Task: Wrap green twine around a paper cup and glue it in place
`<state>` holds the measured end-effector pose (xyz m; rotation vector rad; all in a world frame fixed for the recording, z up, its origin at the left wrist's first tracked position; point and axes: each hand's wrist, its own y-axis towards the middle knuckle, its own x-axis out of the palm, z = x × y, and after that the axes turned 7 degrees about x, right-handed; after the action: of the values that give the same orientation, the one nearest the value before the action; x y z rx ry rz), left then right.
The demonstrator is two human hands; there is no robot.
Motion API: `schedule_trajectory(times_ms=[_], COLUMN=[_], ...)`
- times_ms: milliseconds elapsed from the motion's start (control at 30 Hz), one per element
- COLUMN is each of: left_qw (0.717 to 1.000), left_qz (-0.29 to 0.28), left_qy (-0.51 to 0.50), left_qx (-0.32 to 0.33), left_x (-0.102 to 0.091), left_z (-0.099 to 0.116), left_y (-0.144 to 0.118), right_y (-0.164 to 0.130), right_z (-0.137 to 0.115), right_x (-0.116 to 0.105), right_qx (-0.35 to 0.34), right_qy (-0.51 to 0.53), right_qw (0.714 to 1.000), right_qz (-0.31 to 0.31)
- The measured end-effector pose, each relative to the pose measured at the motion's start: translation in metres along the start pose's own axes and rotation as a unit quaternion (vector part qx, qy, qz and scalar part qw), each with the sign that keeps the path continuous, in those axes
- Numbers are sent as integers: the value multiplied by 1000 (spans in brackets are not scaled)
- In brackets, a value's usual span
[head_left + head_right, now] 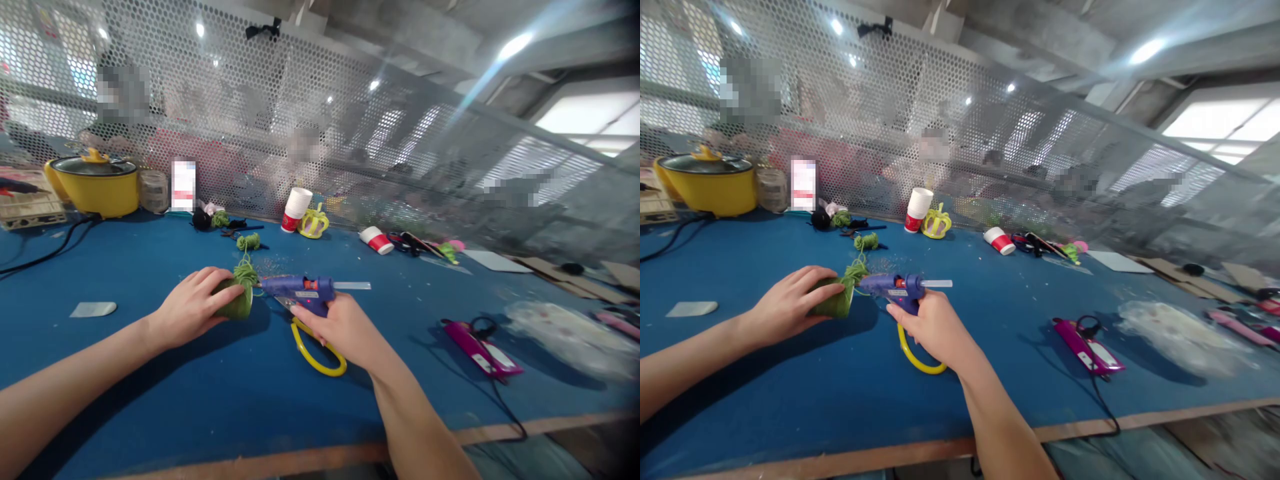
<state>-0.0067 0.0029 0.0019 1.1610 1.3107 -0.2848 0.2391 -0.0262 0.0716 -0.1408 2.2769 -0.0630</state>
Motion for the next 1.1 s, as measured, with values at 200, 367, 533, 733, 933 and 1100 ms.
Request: schedule_trajectory(times_ms=[200, 367, 533, 733, 933, 1100], left_qw=[1000, 1000, 1000, 1000, 1000, 1000], left_qz=[1, 9, 10, 3, 3, 8], left_qy=[-12, -14, -15, -10, -7, -14], left_qx=[-13, -22, -25, -22, -21, -24], left_x=[-1, -1, 1, -1, -1, 0], left_z=[0, 0, -1, 0, 0, 0], left_y=[1, 1, 1, 2, 2, 1], right_y=[-2, -5, -7, -6, -4, -6], right_z=[1, -2, -7, -6, -4, -6], right_x=[0, -1, -3, -1, 0, -1], right_qx=[-2, -19, -7, -7, -7, -7], right_qy=[-2, 4, -2, -8, 0, 9], right_qw=[1000, 1000, 1000, 1000, 1000, 1000], right_qz=[-13, -12, 16, 13, 15, 2])
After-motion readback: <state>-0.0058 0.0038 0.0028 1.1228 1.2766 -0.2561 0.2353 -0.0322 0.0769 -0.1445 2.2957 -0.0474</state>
